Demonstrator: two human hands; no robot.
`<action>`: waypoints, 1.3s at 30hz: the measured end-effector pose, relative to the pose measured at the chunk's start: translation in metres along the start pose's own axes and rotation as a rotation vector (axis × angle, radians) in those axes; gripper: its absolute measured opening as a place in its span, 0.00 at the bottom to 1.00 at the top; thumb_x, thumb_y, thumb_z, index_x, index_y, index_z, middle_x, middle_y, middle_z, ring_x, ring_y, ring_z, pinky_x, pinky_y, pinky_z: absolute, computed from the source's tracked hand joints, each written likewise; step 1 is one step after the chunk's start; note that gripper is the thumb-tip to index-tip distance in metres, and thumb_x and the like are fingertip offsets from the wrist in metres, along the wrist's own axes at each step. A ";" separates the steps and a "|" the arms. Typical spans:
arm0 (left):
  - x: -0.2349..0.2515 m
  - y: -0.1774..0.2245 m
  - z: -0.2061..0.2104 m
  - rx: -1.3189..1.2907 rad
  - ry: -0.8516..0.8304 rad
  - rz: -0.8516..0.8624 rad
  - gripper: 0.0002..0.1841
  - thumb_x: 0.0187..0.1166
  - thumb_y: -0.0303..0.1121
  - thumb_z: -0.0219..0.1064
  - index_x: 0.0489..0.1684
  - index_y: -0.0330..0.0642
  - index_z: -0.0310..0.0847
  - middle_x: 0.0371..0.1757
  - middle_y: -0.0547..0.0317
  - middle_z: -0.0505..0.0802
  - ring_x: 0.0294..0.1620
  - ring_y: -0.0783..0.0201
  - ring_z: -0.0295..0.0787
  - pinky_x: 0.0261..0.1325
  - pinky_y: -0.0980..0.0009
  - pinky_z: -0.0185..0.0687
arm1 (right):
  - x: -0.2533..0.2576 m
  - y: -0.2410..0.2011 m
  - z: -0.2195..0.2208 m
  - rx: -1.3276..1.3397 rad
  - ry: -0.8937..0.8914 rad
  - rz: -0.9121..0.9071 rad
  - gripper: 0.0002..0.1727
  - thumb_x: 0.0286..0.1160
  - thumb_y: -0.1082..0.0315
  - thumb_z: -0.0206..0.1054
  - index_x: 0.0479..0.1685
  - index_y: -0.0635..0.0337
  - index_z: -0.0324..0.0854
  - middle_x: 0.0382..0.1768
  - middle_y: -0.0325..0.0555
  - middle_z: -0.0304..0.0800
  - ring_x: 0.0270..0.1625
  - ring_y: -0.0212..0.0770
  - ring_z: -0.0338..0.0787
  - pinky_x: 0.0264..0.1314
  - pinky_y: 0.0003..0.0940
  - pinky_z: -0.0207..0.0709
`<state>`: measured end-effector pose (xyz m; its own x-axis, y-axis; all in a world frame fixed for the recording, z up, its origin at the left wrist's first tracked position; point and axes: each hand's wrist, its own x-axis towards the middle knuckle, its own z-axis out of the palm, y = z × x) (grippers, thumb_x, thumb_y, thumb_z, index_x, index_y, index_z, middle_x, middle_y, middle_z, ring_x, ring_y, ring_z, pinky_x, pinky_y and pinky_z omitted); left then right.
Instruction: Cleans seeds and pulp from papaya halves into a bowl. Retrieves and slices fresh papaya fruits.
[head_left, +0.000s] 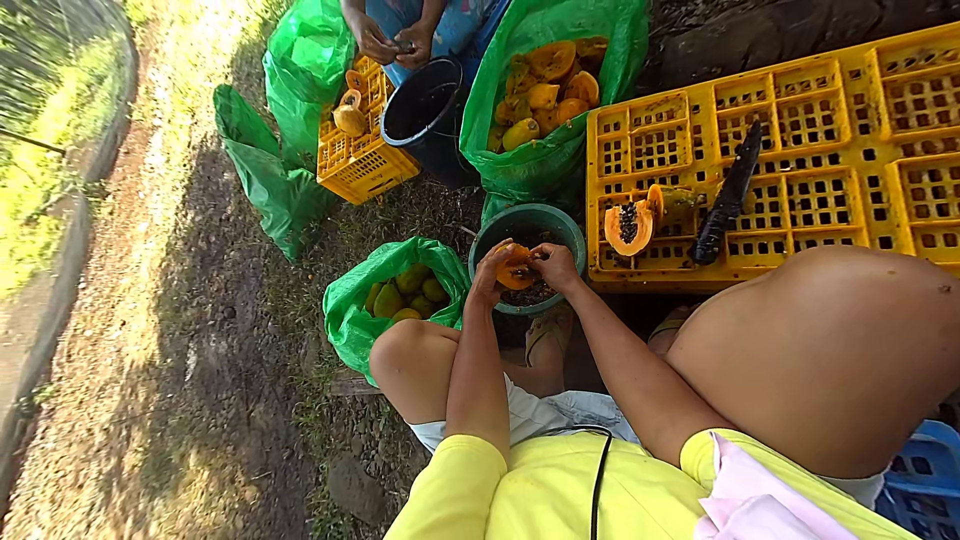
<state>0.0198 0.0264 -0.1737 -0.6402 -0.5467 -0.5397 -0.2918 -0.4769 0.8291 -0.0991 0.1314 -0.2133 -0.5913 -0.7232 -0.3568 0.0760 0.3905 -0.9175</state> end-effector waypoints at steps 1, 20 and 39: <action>0.000 0.001 0.000 0.002 0.011 0.002 0.24 0.88 0.43 0.56 0.81 0.47 0.71 0.66 0.46 0.87 0.60 0.54 0.87 0.58 0.56 0.86 | 0.000 -0.001 0.000 0.018 -0.007 0.015 0.11 0.80 0.75 0.70 0.56 0.69 0.87 0.55 0.63 0.91 0.61 0.56 0.89 0.70 0.55 0.77; 0.011 -0.007 -0.002 0.007 0.113 0.185 0.27 0.83 0.35 0.65 0.83 0.43 0.69 0.66 0.43 0.86 0.59 0.56 0.85 0.61 0.58 0.83 | 0.001 0.003 0.014 -0.009 -0.138 -0.001 0.32 0.76 0.50 0.76 0.64 0.70 0.78 0.55 0.66 0.86 0.57 0.59 0.86 0.64 0.60 0.77; 0.005 -0.002 -0.008 -0.016 -0.001 0.203 0.28 0.82 0.39 0.62 0.83 0.43 0.68 0.66 0.45 0.86 0.59 0.57 0.86 0.62 0.59 0.84 | 0.000 0.004 0.011 0.053 -0.130 -0.073 0.17 0.87 0.67 0.65 0.65 0.71 0.79 0.52 0.64 0.87 0.48 0.52 0.88 0.56 0.49 0.81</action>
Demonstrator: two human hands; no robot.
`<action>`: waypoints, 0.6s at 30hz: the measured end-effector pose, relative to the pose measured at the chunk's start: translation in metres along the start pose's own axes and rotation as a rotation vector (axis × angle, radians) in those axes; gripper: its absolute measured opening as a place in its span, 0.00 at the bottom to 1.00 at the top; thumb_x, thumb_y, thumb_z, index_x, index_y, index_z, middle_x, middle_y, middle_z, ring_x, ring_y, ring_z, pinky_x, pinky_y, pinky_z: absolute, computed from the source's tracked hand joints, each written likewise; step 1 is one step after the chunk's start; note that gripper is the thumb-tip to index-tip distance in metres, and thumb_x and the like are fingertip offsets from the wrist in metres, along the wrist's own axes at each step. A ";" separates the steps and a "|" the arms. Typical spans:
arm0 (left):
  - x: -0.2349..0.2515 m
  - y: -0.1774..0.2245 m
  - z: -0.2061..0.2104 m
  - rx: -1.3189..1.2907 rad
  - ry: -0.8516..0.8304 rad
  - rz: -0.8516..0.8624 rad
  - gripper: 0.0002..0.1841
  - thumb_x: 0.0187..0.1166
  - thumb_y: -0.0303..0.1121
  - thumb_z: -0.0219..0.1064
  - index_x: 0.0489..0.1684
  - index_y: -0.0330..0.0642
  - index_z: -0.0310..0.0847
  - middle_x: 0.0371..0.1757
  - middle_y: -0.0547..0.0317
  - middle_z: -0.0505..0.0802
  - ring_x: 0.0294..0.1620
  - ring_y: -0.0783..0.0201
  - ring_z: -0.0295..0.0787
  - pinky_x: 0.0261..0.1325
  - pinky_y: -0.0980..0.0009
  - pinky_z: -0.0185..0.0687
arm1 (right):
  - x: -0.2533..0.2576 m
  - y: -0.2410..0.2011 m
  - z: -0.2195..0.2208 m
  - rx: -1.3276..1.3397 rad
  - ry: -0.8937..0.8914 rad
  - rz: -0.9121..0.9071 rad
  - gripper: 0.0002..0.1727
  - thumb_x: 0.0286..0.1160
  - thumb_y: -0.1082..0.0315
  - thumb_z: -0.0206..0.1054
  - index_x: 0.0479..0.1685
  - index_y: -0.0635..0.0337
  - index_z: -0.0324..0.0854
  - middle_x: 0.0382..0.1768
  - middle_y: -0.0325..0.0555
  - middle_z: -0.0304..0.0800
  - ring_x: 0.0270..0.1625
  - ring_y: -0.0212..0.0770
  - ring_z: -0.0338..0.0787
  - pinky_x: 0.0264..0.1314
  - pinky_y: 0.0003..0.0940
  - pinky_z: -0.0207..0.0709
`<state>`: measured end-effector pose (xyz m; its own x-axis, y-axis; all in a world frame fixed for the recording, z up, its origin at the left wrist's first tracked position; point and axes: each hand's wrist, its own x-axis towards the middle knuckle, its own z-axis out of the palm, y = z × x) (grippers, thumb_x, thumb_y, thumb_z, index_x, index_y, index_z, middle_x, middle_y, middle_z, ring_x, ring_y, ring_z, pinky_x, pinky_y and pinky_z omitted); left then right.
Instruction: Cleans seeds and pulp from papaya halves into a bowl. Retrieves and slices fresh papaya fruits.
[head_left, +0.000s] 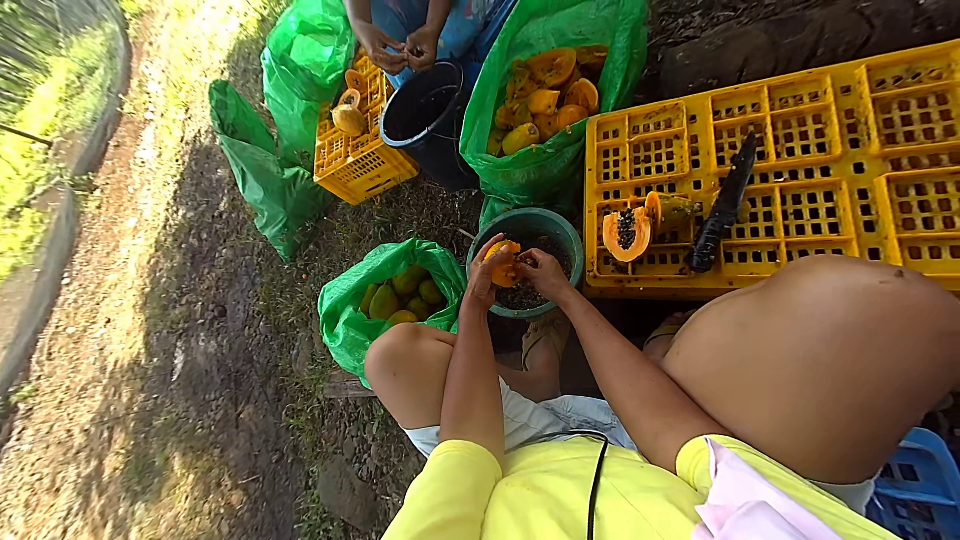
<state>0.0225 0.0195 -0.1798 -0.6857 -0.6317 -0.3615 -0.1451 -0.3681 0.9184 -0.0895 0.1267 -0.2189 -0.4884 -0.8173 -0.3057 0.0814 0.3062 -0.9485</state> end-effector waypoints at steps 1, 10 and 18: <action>-0.001 0.001 0.000 -0.010 0.005 -0.009 0.28 0.83 0.40 0.61 0.83 0.43 0.68 0.66 0.45 0.86 0.60 0.57 0.86 0.62 0.59 0.84 | -0.001 0.000 -0.001 0.030 0.005 0.008 0.15 0.88 0.70 0.63 0.65 0.71 0.79 0.52 0.63 0.87 0.46 0.49 0.88 0.53 0.46 0.82; -0.004 0.002 0.004 -0.016 -0.017 -0.039 0.27 0.84 0.41 0.59 0.82 0.45 0.69 0.64 0.46 0.87 0.59 0.58 0.87 0.60 0.59 0.85 | -0.001 0.000 0.008 0.172 0.084 -0.051 0.22 0.80 0.63 0.73 0.64 0.71 0.80 0.53 0.62 0.89 0.54 0.49 0.89 0.63 0.49 0.82; -0.009 0.006 0.004 -0.052 -0.059 -0.041 0.28 0.84 0.42 0.56 0.83 0.45 0.67 0.66 0.47 0.87 0.61 0.58 0.86 0.63 0.60 0.84 | 0.000 0.003 0.004 0.386 0.116 0.021 0.11 0.88 0.71 0.61 0.57 0.71 0.80 0.46 0.53 0.85 0.46 0.36 0.83 0.53 0.34 0.78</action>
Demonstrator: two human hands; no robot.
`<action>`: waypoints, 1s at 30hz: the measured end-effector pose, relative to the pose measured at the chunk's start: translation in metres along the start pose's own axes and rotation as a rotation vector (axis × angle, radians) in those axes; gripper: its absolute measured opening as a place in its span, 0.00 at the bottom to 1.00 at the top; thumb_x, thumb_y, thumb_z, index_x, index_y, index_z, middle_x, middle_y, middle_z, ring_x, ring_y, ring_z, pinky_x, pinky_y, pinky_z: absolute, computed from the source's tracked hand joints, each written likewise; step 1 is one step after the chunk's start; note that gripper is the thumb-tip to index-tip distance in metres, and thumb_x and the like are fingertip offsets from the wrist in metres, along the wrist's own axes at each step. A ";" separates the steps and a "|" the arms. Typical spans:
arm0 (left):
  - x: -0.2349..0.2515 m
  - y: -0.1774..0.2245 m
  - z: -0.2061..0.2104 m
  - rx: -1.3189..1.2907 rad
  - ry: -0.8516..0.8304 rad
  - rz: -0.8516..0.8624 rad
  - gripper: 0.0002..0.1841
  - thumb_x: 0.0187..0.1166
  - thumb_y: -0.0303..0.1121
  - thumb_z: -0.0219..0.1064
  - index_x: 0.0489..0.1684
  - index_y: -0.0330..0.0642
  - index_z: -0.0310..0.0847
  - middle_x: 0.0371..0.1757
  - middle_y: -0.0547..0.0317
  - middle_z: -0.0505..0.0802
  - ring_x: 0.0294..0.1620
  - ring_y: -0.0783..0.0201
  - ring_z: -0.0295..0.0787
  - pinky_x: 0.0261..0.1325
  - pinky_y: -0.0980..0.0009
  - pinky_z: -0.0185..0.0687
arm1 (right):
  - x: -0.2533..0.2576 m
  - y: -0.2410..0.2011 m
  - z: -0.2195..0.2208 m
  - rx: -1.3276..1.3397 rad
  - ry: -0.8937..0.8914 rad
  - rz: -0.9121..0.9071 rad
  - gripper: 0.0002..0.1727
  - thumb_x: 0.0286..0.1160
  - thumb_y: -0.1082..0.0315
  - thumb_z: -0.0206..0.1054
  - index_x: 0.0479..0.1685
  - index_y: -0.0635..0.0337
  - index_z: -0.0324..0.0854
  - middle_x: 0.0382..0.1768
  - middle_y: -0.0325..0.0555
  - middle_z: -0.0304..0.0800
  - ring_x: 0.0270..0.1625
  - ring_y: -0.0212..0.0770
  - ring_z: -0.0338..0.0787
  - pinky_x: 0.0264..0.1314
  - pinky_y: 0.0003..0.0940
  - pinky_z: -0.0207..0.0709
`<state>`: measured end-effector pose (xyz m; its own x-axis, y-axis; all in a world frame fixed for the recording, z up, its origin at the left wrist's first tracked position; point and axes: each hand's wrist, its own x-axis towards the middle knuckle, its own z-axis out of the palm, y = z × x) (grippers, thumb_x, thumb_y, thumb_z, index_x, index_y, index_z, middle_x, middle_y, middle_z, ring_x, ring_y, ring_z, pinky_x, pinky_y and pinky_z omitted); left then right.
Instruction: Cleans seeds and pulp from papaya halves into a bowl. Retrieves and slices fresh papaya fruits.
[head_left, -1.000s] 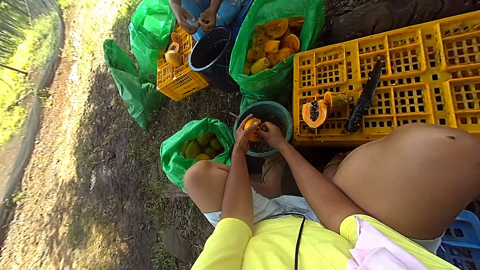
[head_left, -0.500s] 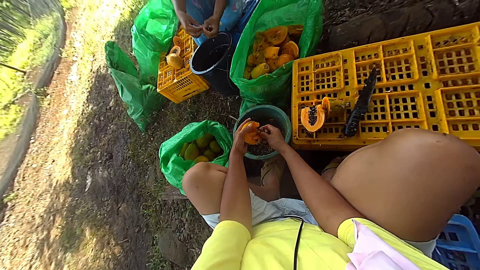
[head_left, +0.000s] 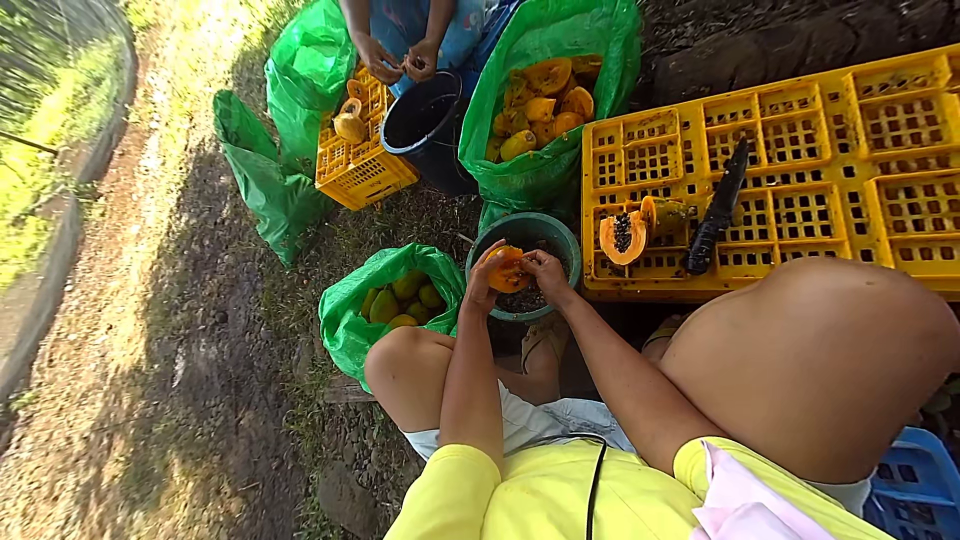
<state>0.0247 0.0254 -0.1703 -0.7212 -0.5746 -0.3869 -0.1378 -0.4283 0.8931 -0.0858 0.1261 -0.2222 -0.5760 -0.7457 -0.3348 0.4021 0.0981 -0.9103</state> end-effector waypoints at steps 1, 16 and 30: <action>0.001 0.000 -0.001 0.005 -0.001 -0.002 0.28 0.84 0.42 0.56 0.84 0.45 0.66 0.67 0.47 0.86 0.62 0.58 0.86 0.63 0.60 0.84 | 0.000 0.000 -0.001 0.016 -0.019 0.004 0.12 0.87 0.70 0.61 0.58 0.71 0.79 0.47 0.52 0.85 0.46 0.36 0.82 0.52 0.34 0.78; -0.002 0.001 0.002 -0.003 0.034 -0.051 0.25 0.87 0.40 0.55 0.82 0.45 0.68 0.65 0.46 0.87 0.60 0.56 0.86 0.61 0.58 0.84 | 0.000 -0.002 -0.002 -0.004 -0.078 0.033 0.18 0.84 0.66 0.68 0.65 0.68 0.79 0.54 0.56 0.87 0.53 0.40 0.85 0.62 0.38 0.79; -0.004 0.005 -0.001 -0.138 0.079 -0.035 0.22 0.88 0.41 0.52 0.78 0.45 0.71 0.61 0.49 0.89 0.57 0.56 0.89 0.58 0.59 0.87 | 0.000 0.006 -0.008 0.084 -0.088 0.031 0.23 0.96 0.57 0.50 0.60 0.66 0.84 0.57 0.50 0.89 0.59 0.36 0.85 0.65 0.36 0.77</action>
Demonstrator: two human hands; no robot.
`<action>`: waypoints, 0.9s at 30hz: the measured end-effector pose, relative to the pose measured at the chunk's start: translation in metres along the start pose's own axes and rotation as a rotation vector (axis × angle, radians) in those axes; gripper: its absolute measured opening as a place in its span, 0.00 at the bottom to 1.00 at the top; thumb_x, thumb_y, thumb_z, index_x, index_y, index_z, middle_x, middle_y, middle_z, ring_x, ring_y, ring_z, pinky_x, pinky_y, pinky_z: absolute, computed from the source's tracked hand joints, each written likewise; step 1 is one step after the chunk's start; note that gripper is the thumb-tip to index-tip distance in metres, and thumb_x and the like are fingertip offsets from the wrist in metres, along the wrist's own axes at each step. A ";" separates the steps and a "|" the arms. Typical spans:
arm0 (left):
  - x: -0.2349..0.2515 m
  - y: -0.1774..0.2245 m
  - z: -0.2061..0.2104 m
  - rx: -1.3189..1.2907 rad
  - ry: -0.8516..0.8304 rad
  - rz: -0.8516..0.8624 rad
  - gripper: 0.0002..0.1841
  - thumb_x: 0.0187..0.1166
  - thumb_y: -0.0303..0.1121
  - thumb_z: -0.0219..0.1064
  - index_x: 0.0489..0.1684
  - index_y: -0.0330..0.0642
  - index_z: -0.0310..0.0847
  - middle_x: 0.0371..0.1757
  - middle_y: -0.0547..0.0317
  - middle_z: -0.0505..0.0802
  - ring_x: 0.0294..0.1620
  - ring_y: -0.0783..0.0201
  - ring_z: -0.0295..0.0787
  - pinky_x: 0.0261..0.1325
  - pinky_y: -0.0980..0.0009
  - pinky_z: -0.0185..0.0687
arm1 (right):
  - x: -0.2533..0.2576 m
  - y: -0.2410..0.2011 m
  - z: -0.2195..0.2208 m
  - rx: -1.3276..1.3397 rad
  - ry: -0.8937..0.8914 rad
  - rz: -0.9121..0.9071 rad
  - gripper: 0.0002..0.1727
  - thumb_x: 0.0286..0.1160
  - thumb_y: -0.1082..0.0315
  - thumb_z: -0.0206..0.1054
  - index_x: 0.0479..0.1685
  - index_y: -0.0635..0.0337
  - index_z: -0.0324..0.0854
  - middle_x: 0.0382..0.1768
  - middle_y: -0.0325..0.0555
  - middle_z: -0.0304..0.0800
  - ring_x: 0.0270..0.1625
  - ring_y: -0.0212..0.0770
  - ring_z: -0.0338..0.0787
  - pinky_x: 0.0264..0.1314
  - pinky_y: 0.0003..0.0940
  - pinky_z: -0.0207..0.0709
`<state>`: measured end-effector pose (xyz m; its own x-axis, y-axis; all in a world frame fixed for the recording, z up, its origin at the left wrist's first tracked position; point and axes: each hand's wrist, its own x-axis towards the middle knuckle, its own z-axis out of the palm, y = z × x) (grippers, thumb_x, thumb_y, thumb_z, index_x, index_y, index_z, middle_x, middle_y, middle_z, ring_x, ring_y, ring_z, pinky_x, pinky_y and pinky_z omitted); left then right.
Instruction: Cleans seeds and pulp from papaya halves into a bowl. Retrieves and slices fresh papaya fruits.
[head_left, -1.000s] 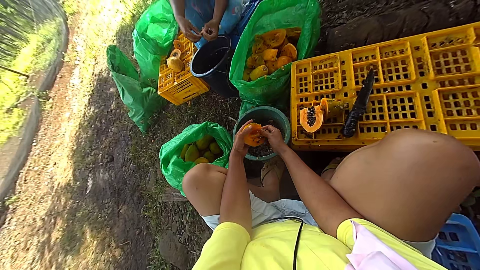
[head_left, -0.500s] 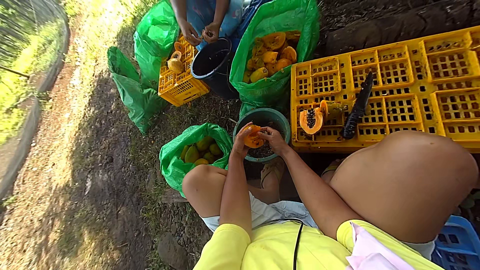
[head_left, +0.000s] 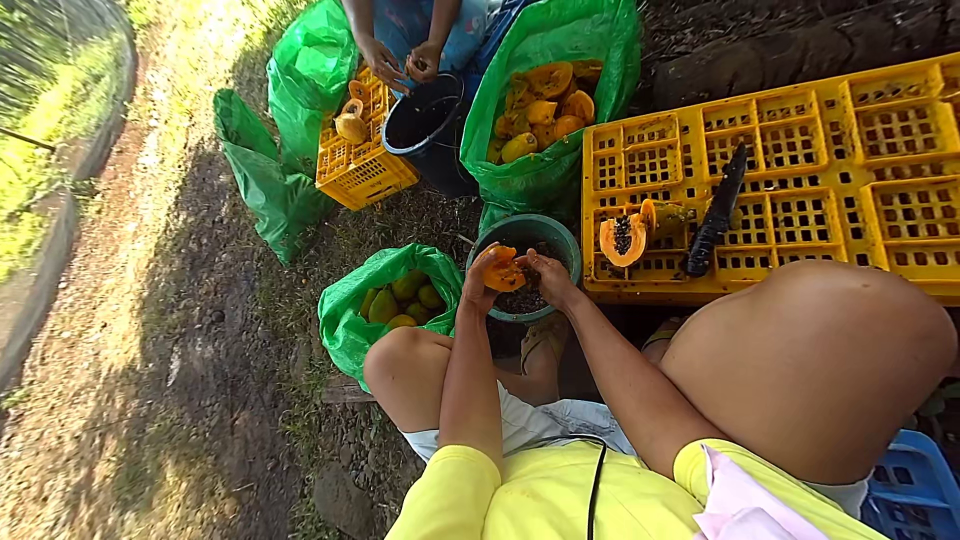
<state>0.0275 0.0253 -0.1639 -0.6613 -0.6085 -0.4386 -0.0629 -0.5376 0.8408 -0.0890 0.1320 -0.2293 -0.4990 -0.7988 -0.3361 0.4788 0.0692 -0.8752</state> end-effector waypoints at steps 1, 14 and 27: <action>-0.001 0.001 0.001 -0.006 0.021 -0.004 0.21 0.89 0.41 0.52 0.76 0.45 0.72 0.59 0.50 0.90 0.55 0.57 0.89 0.57 0.60 0.88 | 0.000 -0.002 0.001 -0.030 -0.005 -0.011 0.14 0.90 0.65 0.59 0.59 0.67 0.84 0.54 0.50 0.89 0.54 0.34 0.86 0.60 0.33 0.79; 0.005 0.002 -0.005 0.029 0.122 0.034 0.23 0.87 0.41 0.57 0.79 0.48 0.71 0.63 0.49 0.88 0.57 0.57 0.88 0.57 0.59 0.87 | -0.001 -0.008 0.013 -0.161 0.104 -0.002 0.14 0.88 0.65 0.65 0.48 0.73 0.83 0.32 0.50 0.88 0.28 0.33 0.85 0.37 0.30 0.84; 0.015 -0.018 0.000 -0.047 0.221 0.102 0.25 0.88 0.43 0.59 0.81 0.45 0.67 0.63 0.46 0.85 0.56 0.57 0.85 0.58 0.58 0.85 | -0.009 0.003 0.034 -0.561 0.146 -0.097 0.25 0.89 0.57 0.63 0.66 0.74 0.78 0.65 0.74 0.79 0.68 0.66 0.82 0.74 0.59 0.73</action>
<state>0.0188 0.0260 -0.1853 -0.4828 -0.7710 -0.4153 0.0338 -0.4903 0.8709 -0.0582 0.1184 -0.2175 -0.6352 -0.7292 -0.2547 -0.0100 0.3374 -0.9413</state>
